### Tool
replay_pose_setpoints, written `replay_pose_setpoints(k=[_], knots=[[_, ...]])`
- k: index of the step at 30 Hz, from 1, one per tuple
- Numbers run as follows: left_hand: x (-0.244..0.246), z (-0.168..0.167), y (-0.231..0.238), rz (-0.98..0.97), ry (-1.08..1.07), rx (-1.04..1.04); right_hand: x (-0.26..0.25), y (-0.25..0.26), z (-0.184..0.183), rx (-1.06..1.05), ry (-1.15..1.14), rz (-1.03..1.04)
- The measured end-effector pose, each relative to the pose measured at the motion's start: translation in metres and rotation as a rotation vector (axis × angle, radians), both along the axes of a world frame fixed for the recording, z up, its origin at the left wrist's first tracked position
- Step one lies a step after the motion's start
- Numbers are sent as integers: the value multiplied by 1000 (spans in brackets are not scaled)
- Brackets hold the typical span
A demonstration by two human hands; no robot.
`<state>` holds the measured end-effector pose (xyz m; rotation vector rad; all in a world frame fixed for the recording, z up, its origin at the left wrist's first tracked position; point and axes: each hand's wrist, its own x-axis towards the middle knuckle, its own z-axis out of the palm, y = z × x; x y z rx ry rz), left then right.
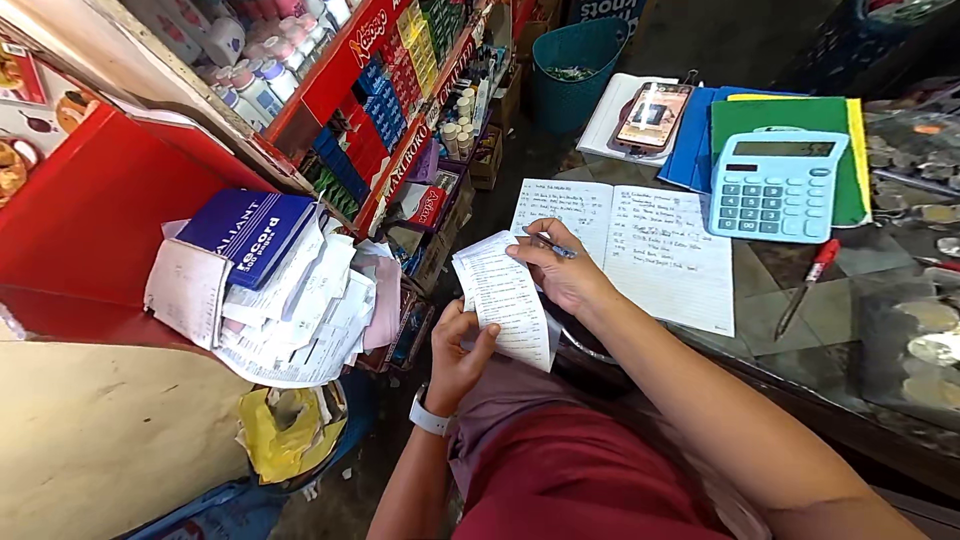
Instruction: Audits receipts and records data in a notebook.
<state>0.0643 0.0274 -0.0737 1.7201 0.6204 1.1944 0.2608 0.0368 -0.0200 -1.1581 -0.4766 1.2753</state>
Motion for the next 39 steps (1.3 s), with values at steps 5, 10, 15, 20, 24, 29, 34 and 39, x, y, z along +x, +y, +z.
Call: replay_pose_setpoints(k=[5, 10, 15, 20, 24, 29, 34, 39], knots=[[0, -3, 1, 2, -3, -42, -1, 0, -2, 39, -25, -33], [0, -7, 2, 16, 6, -57, 0, 1, -6, 66, -74, -42], [1, -7, 2, 25, 3, -63, 1, 1, -11, 84, -118, -70], [2, -8, -1, 77, 7, -113, -6, -4, -10, 125, -161, -103], [4, -10, -2, 214, 72, -174, -20, -10, -12, 164, -226, -130], [-6, -11, -2, 276, 159, -202, -33, -12, -14, 126, -230, -122], [-25, -2, 12, 313, 183, -93, -6, -20, -28, 290, -613, -49], [-41, 18, 28, 387, 113, -38, 117, -18, -45, -88, -1357, -292]])
